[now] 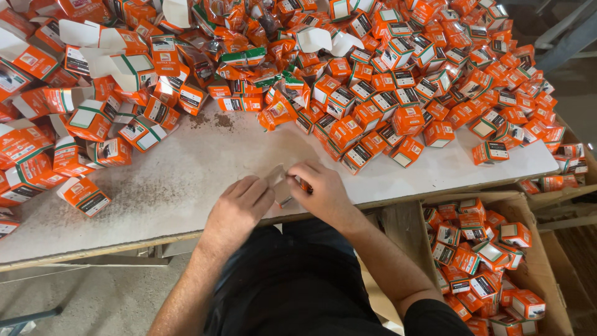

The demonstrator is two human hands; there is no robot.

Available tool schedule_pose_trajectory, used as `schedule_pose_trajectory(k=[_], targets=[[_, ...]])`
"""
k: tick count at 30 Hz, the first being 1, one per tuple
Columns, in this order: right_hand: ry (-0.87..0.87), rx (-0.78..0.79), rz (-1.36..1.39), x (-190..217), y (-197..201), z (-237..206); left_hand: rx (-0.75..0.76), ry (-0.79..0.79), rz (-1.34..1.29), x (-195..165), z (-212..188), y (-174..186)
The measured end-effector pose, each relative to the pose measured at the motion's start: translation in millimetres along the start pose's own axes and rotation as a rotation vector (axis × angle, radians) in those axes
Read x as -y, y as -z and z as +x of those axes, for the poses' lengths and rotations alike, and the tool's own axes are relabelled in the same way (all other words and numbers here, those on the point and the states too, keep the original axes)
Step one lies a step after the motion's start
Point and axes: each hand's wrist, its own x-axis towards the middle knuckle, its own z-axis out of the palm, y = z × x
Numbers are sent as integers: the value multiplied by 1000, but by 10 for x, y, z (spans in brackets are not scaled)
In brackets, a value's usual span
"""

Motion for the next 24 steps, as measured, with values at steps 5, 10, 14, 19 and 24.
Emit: schedule_pose_trajectory(k=[5, 10, 14, 19, 24], targets=[[-160, 43, -36, -89, -39, -33, -221, 90, 16, -177, -85, -123], [-163, 49, -75, -149, -101, -46, -294, 227, -152, -363, -79, -300], [17, 136, -10, -72, 38, -191, -249, 306, -229, -244, 51, -494], [213, 189, -255, -59, 357, -522, -211, 467, -497, -177, 3, -557], [-527, 264, 204, -141, 380, -528, -198, 437, -533, -175, -18, -544]])
